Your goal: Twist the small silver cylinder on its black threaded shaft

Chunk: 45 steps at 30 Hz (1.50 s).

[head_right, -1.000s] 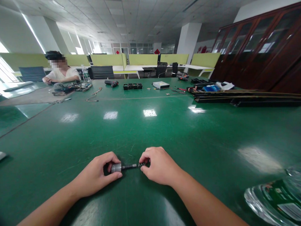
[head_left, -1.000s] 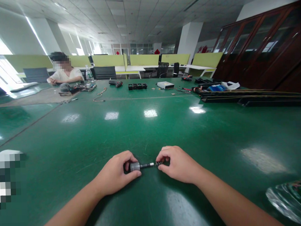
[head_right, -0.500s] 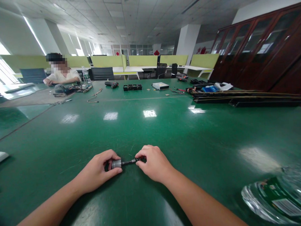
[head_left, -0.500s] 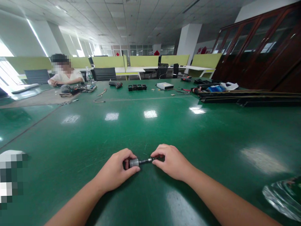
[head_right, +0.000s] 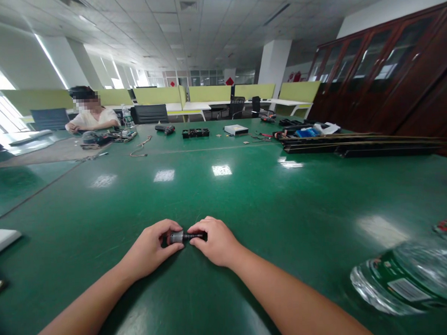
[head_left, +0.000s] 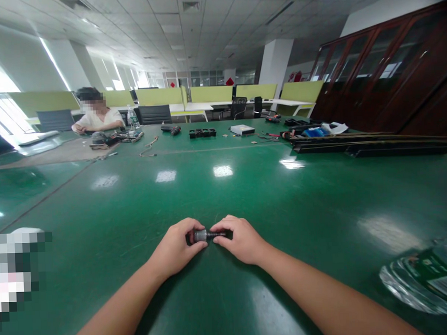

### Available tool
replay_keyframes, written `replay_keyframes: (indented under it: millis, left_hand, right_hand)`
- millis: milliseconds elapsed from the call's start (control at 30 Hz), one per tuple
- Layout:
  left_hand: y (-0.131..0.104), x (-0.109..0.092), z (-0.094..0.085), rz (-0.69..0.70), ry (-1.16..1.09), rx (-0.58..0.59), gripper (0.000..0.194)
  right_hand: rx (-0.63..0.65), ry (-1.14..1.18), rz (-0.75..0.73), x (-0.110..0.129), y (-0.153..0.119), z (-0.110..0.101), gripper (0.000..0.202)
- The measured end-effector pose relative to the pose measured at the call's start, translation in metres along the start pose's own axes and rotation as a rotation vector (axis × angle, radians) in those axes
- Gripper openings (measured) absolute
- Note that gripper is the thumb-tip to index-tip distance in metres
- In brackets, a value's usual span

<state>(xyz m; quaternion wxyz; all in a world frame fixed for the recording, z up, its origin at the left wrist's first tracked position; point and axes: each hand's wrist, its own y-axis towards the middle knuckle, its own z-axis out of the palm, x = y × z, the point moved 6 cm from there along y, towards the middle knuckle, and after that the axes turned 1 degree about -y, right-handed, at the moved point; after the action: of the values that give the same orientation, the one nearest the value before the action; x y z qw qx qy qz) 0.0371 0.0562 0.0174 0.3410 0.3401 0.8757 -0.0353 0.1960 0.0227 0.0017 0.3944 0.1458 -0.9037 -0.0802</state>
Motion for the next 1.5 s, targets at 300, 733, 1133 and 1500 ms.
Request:
replay_keyframes:
  millis: [300, 733, 1133, 1500]
  left_hand:
    - [0.012, 0.010, -0.007, -0.053, 0.004, 0.112, 0.025]
    - [0.014, 0.020, -0.004, 0.015, -0.059, 0.068, 0.020]
    - [0.016, 0.025, -0.002, -0.009, -0.087, 0.101, 0.020]
    - [0.017, 0.026, -0.002, -0.024, -0.075, 0.103, 0.020]
  right_hand:
    - [0.014, -0.004, -0.030, -0.004, 0.017, 0.008, 0.015]
    - [0.049, -0.021, -0.054, -0.004, 0.019, 0.006, 0.013]
    - [0.053, -0.018, -0.066, -0.003, 0.015, 0.005, 0.016]
    - [0.012, -0.035, -0.057, -0.005, 0.012, -0.003, 0.013]
